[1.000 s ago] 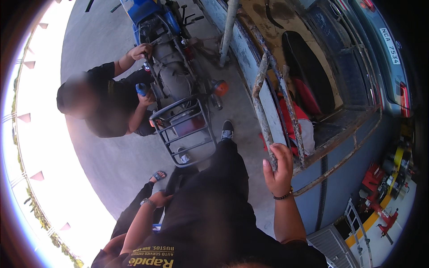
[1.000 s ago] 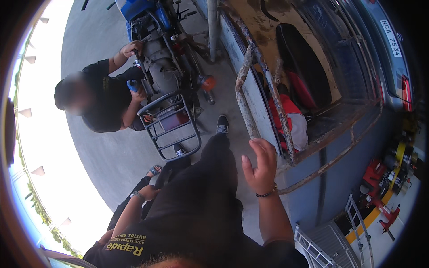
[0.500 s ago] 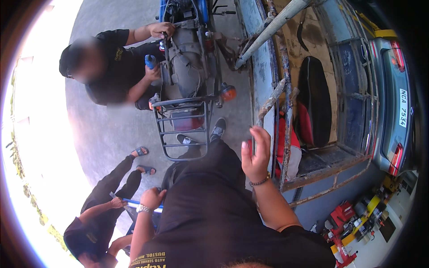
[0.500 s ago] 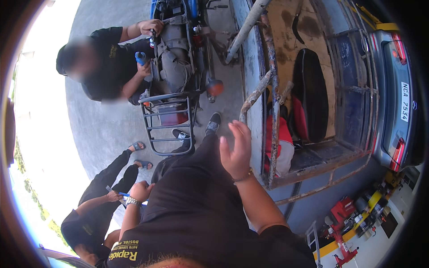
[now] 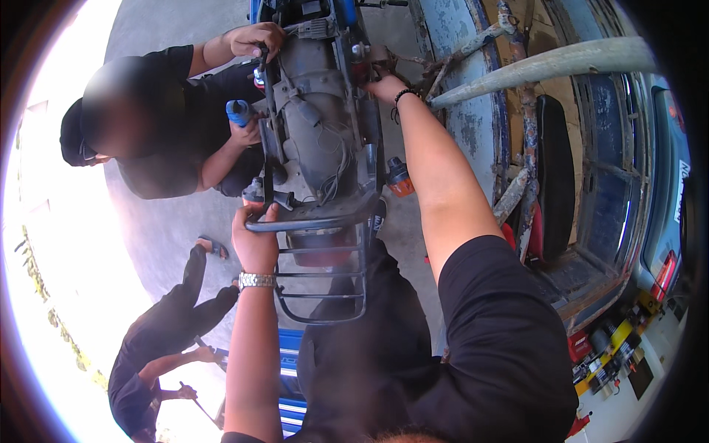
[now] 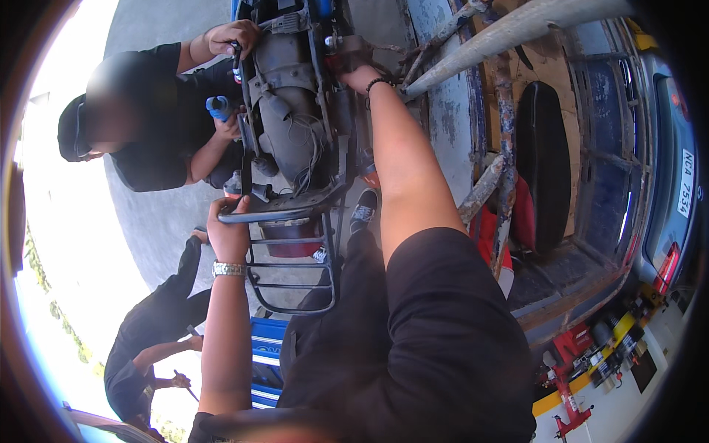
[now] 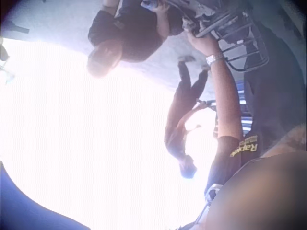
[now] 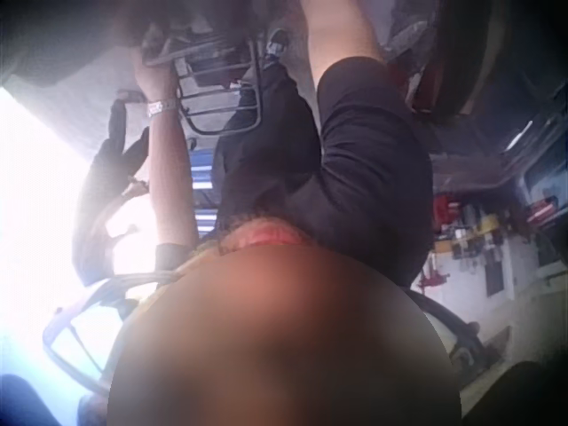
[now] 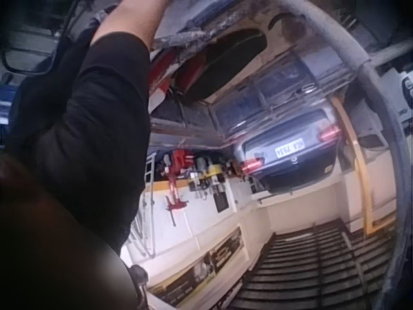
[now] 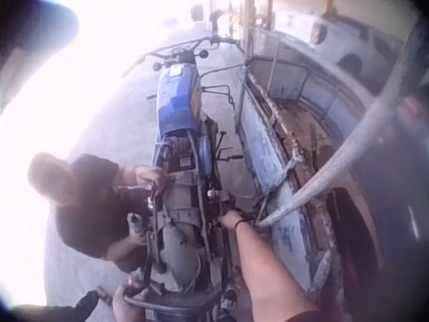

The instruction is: The person uses a pneumatic impact wrench to remove and install bolts on a motorcycle's rear wheel and frame. They also handle small metal parts and a spray can while working on the bike in a garage.

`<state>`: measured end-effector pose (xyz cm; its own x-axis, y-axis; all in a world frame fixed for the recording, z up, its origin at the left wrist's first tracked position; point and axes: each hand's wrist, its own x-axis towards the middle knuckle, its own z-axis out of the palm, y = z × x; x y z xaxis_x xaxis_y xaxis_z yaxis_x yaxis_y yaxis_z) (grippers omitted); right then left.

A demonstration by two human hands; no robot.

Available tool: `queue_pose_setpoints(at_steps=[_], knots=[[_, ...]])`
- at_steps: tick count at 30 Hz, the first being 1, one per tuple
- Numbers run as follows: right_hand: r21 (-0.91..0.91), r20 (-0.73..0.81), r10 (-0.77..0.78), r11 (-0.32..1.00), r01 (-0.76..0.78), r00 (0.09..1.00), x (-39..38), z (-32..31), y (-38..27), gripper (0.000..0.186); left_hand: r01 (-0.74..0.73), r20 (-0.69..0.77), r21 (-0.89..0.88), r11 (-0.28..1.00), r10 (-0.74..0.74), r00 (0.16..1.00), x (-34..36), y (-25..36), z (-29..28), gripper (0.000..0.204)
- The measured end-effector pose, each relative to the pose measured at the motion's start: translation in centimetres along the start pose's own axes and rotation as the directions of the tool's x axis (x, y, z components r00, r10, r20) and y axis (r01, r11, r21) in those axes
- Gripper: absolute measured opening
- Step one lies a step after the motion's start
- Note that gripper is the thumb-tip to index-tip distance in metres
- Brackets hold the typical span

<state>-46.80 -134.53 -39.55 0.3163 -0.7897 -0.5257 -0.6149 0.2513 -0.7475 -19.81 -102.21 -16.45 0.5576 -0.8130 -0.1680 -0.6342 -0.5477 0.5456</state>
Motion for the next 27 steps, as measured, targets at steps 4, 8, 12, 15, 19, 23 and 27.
queue_pose_setpoints(at_steps=[4, 8, 12, 15, 19, 23, 27], knots=[[-0.086, -0.047, -0.242, 0.968, 0.238, 0.969, 4.5, 2.2, -0.7, 0.058, -0.047, -0.007, -0.028, 0.998, 0.047, 0.999, -0.1, -0.9, -0.1, 0.026], [-0.022, -0.147, -0.254, 0.967, 0.254, 0.956, 5.1, 3.3, -0.5, 0.036, 0.163, 0.040, -0.104, 0.981, -0.159, 0.986, -0.3, -0.5, 0.3, 0.021], [-0.086, -0.179, -0.294, 0.955, 0.283, 0.939, 4.5, 3.1, -0.2, 0.029, 0.216, 0.039, -0.122, 0.969, -0.213, 0.976, -0.2, -0.1, 0.5, 0.018], [-0.185, -0.155, -0.399, 0.910, 0.370, 0.904, 4.4, 3.0, -0.7, 0.029, 0.195, 0.029, -0.036, 0.980, -0.194, 0.981, -0.2, 0.7, 0.2, 0.017], [-0.152, -0.183, -0.280, 0.955, 0.254, 0.942, 4.0, 2.9, -1.2, 0.031, 0.130, 0.009, -0.040, 0.991, -0.130, 0.991, 0.4, 1.4, 0.5, 0.019], [-0.211, -0.140, -0.274, 0.947, 0.241, 0.952, 3.6, 2.9, -1.1, 0.033, 0.336, 0.045, -0.070, 0.939, -0.334, 0.942, 0.1, 1.6, 0.4, 0.022], [-0.125, -0.189, -0.213, 0.974, 0.191, 0.959, 5.1, 3.3, -0.3, 0.042, 0.137, -0.011, -0.010, 0.991, -0.137, 0.991, 0.0, 1.4, 0.4, 0.019]])
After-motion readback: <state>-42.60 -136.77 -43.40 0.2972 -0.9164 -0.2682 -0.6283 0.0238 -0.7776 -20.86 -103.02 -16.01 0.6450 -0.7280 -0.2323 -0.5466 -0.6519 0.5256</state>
